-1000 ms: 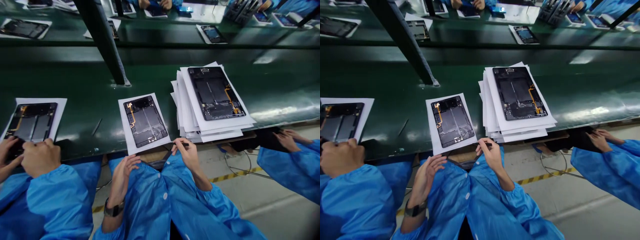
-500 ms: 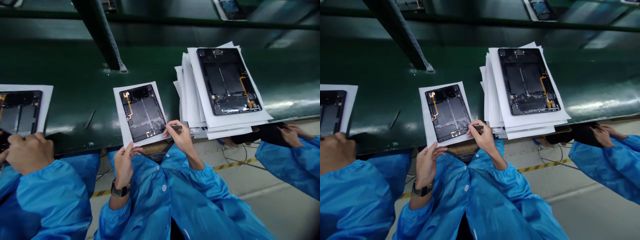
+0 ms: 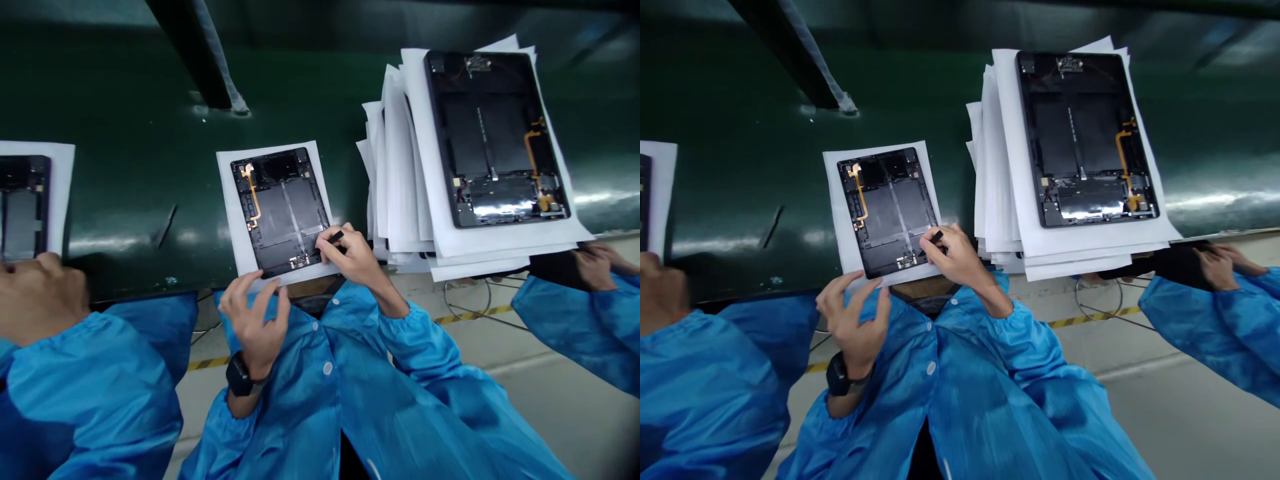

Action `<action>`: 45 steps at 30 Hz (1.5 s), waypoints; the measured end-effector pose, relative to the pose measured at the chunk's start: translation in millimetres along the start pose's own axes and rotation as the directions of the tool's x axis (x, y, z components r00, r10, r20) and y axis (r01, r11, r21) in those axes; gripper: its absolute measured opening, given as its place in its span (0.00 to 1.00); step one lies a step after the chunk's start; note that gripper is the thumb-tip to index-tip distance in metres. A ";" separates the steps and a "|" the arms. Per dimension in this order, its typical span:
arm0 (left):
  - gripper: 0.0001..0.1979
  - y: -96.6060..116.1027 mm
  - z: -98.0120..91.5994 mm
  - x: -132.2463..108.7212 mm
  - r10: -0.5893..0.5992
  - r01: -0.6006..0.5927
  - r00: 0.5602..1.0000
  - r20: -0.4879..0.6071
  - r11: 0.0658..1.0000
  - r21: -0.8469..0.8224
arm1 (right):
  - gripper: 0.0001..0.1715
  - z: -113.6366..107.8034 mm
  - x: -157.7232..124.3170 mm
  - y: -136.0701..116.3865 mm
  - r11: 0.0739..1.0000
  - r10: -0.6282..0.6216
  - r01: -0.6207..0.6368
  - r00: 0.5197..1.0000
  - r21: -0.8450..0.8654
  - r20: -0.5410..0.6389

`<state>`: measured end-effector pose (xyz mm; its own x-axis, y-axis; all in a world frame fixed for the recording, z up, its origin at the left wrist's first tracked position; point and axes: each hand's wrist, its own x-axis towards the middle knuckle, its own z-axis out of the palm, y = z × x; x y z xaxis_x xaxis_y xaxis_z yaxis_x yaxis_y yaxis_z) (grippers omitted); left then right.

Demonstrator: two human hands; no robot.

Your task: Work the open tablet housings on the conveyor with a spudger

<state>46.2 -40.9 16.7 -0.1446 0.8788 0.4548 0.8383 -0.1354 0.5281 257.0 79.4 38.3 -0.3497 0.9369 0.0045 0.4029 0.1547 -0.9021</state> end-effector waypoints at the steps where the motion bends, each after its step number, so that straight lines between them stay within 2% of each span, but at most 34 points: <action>1: 0.12 4.4 2.7 4.3 0.061 -0.061 0.997 0.041 0.998 0.012 | 0.15 1.7 0.0 1.3 1.000 -0.017 0.017 1.000 -0.014 -0.008; 4: 0.14 11.9 14.0 15.6 0.135 -0.137 0.982 0.133 0.991 0.007 | 0.14 5.7 -1.2 4.3 0.999 -0.028 0.028 0.999 -0.017 -0.032; 8: 0.16 11.8 26.1 21.1 0.160 -0.161 0.964 0.212 0.987 -0.014 | 0.14 6.8 -2.6 5.6 0.999 -0.036 0.035 0.999 -0.038 -0.034; 17: 0.16 12.7 27.0 24.4 0.171 -0.173 0.945 0.278 0.985 -0.016 | 0.17 5.6 -2.6 2.1 0.998 -0.027 0.026 1.000 -0.064 -0.014; 23: 0.17 10.8 27.8 24.3 0.141 -0.131 0.946 0.292 0.990 -0.052 | 0.18 5.6 -1.7 4.0 0.996 -0.035 0.036 0.999 -0.076 0.015; 32: 0.16 10.3 27.8 24.4 0.156 -0.152 0.944 0.291 0.988 -0.039 | 0.16 7.6 -1.6 5.8 0.996 -0.069 0.069 0.998 -0.062 0.002; 45: 0.16 11.1 30.2 24.9 0.161 -0.160 0.947 0.276 0.987 -0.026 | 0.18 5.7 -1.1 4.8 0.998 -0.037 0.036 0.999 -0.060 -0.016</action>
<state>67.7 -6.7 12.2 0.1435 0.9372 0.3179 0.8366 -0.2864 0.4669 254.5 77.3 31.5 -0.3511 0.9353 0.0448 0.4397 0.2069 -0.8740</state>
